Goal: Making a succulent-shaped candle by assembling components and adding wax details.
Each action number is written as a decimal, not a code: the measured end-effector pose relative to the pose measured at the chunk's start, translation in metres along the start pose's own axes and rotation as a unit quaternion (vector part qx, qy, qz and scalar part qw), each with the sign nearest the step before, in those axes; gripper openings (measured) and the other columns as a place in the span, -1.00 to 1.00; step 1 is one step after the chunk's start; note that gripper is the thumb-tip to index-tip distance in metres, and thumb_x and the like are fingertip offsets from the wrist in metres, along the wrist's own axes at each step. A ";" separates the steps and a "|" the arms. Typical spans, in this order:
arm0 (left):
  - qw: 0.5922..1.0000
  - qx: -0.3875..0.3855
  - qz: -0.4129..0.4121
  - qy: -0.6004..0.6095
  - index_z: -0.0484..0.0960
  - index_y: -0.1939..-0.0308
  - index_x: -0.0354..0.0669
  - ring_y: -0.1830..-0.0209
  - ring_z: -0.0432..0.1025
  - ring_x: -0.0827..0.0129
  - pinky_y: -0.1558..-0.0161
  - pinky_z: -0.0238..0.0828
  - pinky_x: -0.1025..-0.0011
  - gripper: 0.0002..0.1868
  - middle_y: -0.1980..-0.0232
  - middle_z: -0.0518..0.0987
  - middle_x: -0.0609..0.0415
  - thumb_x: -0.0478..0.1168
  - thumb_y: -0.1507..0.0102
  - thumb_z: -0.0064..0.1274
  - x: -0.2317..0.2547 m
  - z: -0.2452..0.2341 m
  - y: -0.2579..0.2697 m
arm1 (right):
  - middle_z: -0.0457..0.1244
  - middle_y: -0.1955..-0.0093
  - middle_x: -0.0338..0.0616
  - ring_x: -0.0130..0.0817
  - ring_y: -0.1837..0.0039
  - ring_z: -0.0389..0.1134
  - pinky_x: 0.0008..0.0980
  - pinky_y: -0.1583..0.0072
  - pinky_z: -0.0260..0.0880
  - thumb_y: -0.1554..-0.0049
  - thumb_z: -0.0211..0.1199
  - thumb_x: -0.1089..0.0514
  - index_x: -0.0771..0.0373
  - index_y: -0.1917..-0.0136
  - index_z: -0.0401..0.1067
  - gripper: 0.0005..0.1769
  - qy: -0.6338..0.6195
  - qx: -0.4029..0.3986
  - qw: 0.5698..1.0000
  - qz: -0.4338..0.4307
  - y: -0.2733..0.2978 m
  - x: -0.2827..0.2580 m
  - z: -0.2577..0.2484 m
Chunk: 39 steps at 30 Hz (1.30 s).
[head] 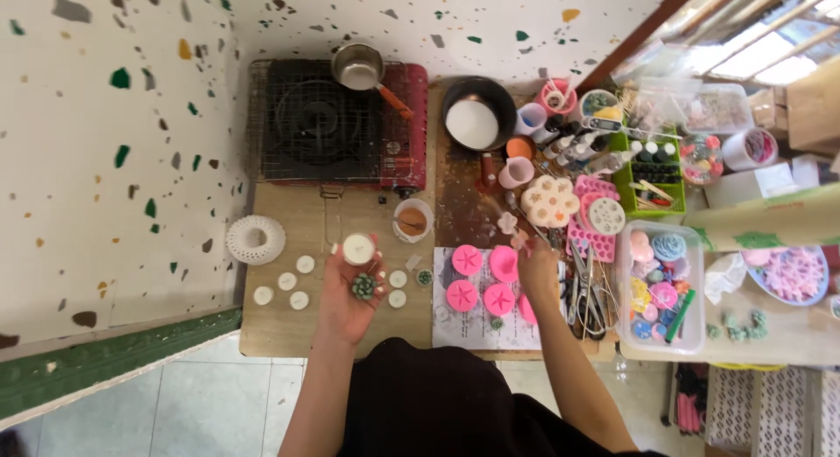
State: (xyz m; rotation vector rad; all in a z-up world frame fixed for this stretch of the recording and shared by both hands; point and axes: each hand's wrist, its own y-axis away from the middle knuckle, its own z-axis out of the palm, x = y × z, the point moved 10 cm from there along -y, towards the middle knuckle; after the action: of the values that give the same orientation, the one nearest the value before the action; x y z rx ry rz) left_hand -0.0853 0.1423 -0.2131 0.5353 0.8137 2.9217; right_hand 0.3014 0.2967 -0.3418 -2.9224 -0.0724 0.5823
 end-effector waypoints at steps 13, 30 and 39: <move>0.999 -0.035 0.002 -0.036 0.45 -0.42 -0.19 0.21 0.40 0.42 0.27 0.37 0.48 -0.43 -0.03 0.61 0.09 0.02 -0.41 -0.24 0.007 0.035 0.014 | 0.35 0.22 -0.36 -0.65 0.25 0.32 -0.58 0.20 0.35 -0.19 0.26 0.24 0.28 -0.13 0.54 -0.77 -0.554 -0.072 0.822 0.111 -0.030 -0.162 -0.057; 0.999 -0.023 0.016 -0.029 0.45 -0.38 -0.28 0.23 0.39 0.41 0.30 0.34 0.46 -0.42 -0.01 0.62 0.03 0.00 -0.41 -0.26 0.017 0.029 0.012 | 0.35 0.19 -0.04 -0.12 0.21 0.39 -0.24 0.15 0.39 -0.15 0.34 0.28 0.31 0.06 0.57 -0.92 -0.259 -0.027 0.944 -0.205 -0.035 -0.259 -0.014; 0.999 -0.028 0.016 -0.027 0.45 -0.39 -0.29 0.23 0.38 0.41 0.30 0.35 0.46 -0.42 -0.02 0.62 0.02 0.01 -0.42 -0.29 0.020 0.029 0.011 | 0.35 0.17 -0.02 -0.03 0.19 0.39 -0.17 0.16 0.38 -0.16 0.34 0.25 0.30 0.06 0.58 -0.91 -0.233 -0.034 0.951 -0.199 -0.034 -0.268 -0.019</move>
State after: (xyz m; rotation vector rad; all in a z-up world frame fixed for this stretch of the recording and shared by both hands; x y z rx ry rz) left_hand -0.0935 0.1497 -0.1778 0.6254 0.7203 2.9352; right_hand 0.0610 0.3068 -0.2180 -2.6450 -0.7276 1.1891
